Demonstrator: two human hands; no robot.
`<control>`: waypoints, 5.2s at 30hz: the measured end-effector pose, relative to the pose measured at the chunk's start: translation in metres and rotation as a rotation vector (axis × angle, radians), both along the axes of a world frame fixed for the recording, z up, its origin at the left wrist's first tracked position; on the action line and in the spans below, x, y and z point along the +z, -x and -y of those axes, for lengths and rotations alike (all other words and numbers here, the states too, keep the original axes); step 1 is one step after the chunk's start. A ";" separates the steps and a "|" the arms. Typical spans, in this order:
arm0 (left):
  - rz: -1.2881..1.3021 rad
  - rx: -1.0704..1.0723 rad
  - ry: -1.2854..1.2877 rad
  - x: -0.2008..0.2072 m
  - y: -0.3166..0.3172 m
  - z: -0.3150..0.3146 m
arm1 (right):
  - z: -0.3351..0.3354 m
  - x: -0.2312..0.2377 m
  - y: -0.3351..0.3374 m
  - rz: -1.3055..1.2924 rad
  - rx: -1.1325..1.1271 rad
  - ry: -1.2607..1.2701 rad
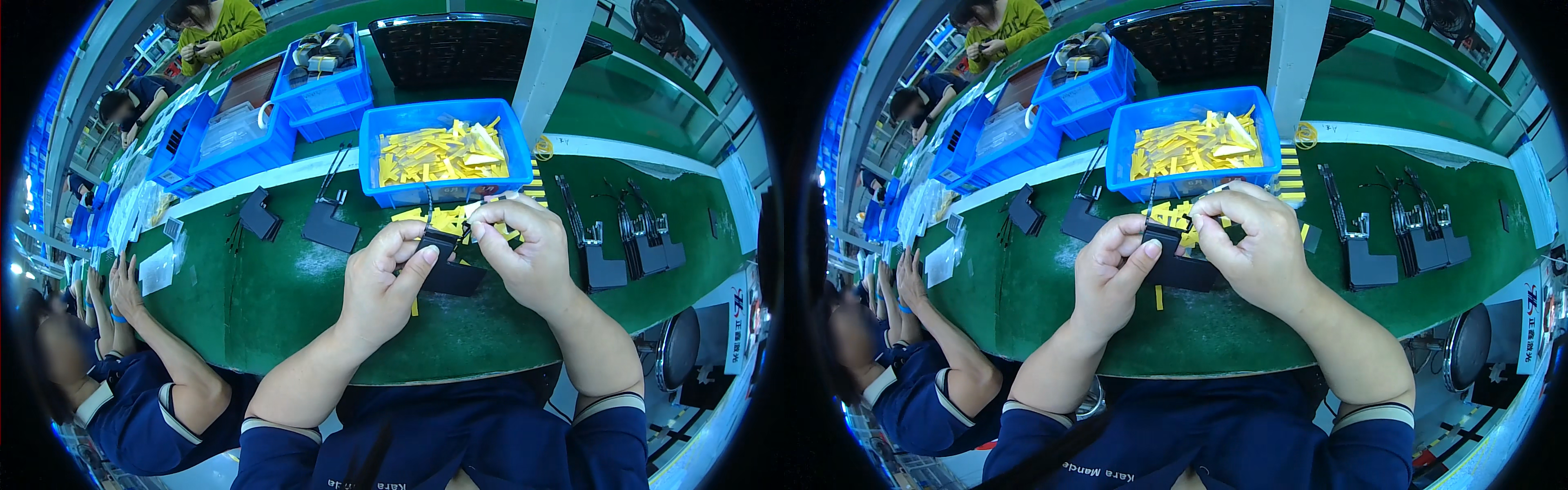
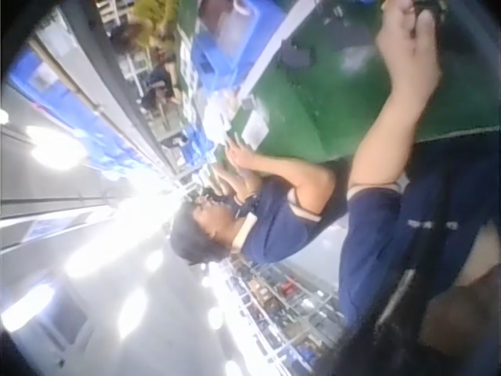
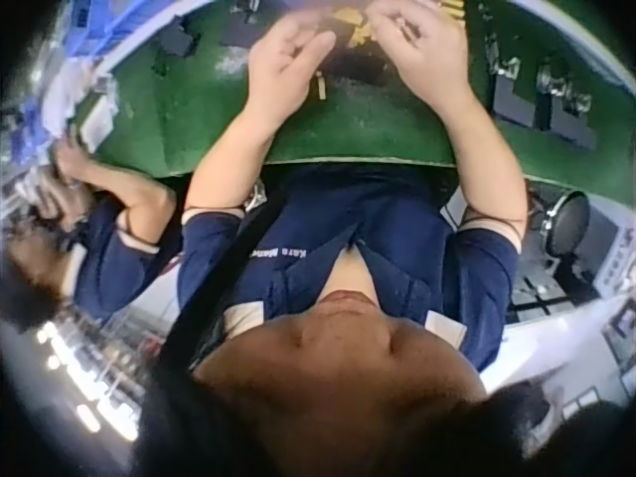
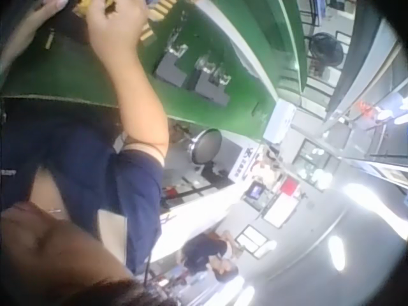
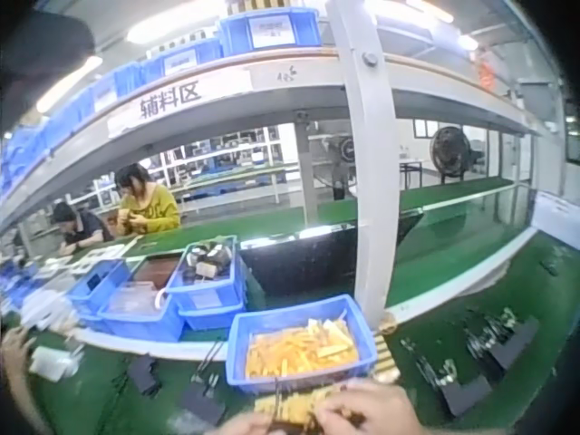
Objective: The person assembles small electronic components by hand at a factory workstation. They pick up black rectangular parts and yellow strips, then insert the strips into slots on the black parts. The person handles the items one at a time, placing the finished units on the table.
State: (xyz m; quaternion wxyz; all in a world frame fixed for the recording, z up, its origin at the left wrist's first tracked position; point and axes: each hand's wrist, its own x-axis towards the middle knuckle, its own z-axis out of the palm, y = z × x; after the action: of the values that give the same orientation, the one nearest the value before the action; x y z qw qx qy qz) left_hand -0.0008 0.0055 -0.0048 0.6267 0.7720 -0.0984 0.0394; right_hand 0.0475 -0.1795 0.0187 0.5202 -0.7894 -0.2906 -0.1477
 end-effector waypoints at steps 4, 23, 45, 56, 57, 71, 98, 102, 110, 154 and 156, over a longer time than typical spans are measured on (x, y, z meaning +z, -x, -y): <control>-0.031 -0.038 0.076 0.002 -0.001 -0.001 | 0.000 -0.005 -0.002 -0.164 0.075 -0.160; -0.340 -0.321 0.658 0.007 -0.006 -0.005 | 0.015 -0.006 -0.013 -0.383 0.465 -0.277; -0.014 0.608 -0.769 -0.011 -0.055 -0.105 | 0.003 -0.017 -0.010 -0.202 0.109 -0.146; 0.246 -0.004 -0.186 0.009 -0.015 -0.003 | -0.007 -0.017 0.004 -0.155 0.111 0.029; 0.156 -0.017 -0.075 0.008 -0.015 -0.003 | -0.007 -0.016 0.003 -0.082 0.100 0.031; 0.229 0.095 -0.749 0.004 -0.015 -0.004 | 0.004 -0.010 -0.008 -0.153 -0.044 -0.128; -0.594 -0.583 0.182 -0.017 -0.014 0.122 | 0.158 -0.034 0.070 -0.161 -0.595 0.121; -0.681 -0.441 0.361 -0.010 -0.027 0.170 | 0.161 -0.048 0.071 -0.258 -0.660 -0.181; -0.708 -0.310 0.248 -0.021 -0.043 0.197 | 0.158 -0.064 0.083 -0.390 -0.491 -0.498; -0.286 -0.369 -0.268 0.007 -0.008 0.030 | 0.098 -0.053 0.148 -0.383 -0.089 -0.301; -0.311 -0.364 -0.360 0.014 -0.008 0.015 | 0.095 -0.050 0.140 -0.378 -0.064 -0.287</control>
State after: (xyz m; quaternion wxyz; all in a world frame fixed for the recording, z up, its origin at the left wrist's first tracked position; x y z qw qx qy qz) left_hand 0.0068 -0.0092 0.0092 0.4840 0.8372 -0.1434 -0.2105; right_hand -0.0927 -0.2742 -0.0311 0.6674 -0.7297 -0.1386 -0.0535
